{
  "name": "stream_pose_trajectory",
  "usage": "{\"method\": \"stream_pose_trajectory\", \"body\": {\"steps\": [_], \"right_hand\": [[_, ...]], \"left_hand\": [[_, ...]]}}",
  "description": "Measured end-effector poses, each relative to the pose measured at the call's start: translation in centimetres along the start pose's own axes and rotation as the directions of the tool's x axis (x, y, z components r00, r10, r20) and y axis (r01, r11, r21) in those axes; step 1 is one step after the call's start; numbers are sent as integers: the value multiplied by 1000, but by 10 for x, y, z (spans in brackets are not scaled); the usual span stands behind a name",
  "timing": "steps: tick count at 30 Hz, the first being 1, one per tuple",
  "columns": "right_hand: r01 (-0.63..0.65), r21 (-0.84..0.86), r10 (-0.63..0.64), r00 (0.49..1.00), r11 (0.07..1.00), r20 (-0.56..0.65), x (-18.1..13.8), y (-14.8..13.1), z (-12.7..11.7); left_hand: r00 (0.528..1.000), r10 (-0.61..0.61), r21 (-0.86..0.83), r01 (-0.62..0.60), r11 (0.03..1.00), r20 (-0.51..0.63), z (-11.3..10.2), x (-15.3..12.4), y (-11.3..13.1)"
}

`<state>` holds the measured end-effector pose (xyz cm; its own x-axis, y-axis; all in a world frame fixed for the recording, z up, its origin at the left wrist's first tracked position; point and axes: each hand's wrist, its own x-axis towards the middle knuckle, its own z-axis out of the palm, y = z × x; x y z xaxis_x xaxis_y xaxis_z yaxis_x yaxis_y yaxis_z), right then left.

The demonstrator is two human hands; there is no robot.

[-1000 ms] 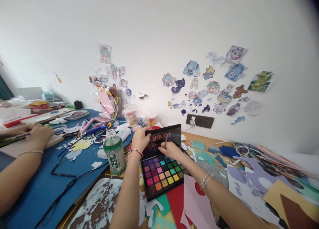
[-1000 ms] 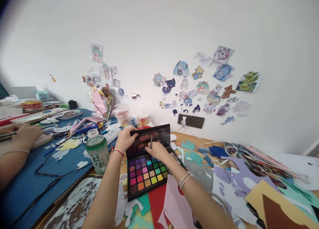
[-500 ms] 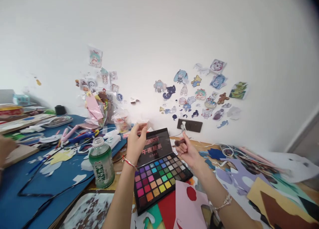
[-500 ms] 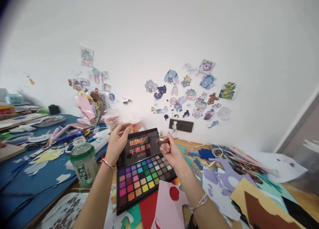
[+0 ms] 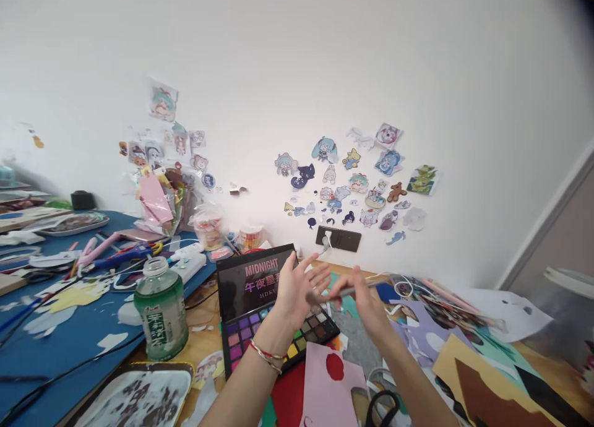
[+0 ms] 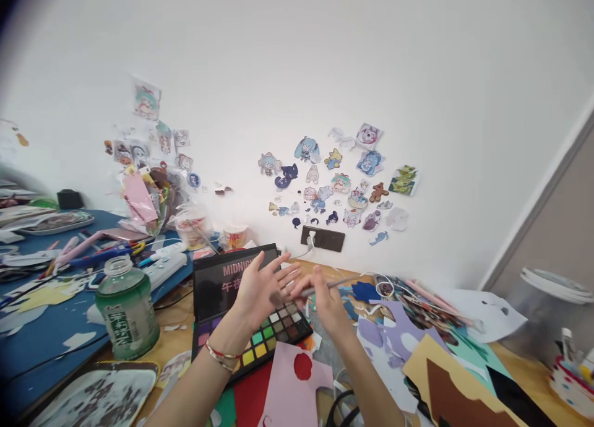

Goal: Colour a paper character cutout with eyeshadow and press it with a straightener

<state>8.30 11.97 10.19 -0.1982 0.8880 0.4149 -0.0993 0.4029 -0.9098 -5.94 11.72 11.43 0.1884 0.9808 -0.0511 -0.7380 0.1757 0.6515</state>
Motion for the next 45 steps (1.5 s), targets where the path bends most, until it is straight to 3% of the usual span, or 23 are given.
{"method": "stream_pose_trajectory", "body": {"steps": [4,16,21,23,26,28,30,32,33,36,37,38,40,41,42,43,45], "right_hand": [[33,-145,-31,999,989,18,-2,-8,-7],[110,-477,28,962,872,272,-12,-20,-19],[159,-584,152,881,796,449,-18,-27,-42],[205,-636,156,872,744,463,-26,-38,-55],[256,-692,95,900,674,425,-43,-53,-61],[298,-666,-29,923,683,383,-51,-54,-50],[408,-581,-222,904,704,365,-54,-45,-33],[520,-549,-353,852,654,386,-47,-31,-24],[551,-565,-433,834,614,343,-42,-24,-26],[435,-666,-587,809,606,-5,-22,-15,-64],[357,-682,-631,749,639,-200,-18,-18,-84],[285,-676,-654,653,679,-382,-17,-22,-107],[206,-641,-650,467,739,-600,-22,-35,-152],[194,-630,-629,499,752,-596,-30,-41,-173],[188,-621,-606,547,761,-577,-40,-47,-193],[179,-614,-585,584,768,-562,-54,-51,-212],[162,-602,-554,622,782,-553,-91,-59,-247]], "left_hand": [[1000,7,-45,-7,999,12,-5,1,2],[997,-22,-8,23,1000,71,-5,3,-5],[996,-13,70,6,998,90,-2,3,-6],[997,13,120,-22,993,70,-3,3,-4],[991,131,179,-129,975,3,-3,5,-5],[987,159,185,-154,971,-14,2,5,-16],[995,94,165,-90,982,-18,15,3,-34],[1000,-13,103,16,995,-22,34,-2,-56],[999,-23,59,24,998,-27,45,-6,-67],[983,-140,34,137,990,120,76,-15,-91],[966,-146,55,138,989,215,85,-15,-96],[941,-122,88,99,991,316,93,-12,-100],[850,-58,236,-79,968,523,105,7,-111],[811,-46,345,-196,918,583,110,23,-118],[791,-77,513,-316,798,606,115,43,-126],[796,-98,681,-437,588,597,120,66,-135],[803,-127,754,-476,453,583,129,115,-158]]}}
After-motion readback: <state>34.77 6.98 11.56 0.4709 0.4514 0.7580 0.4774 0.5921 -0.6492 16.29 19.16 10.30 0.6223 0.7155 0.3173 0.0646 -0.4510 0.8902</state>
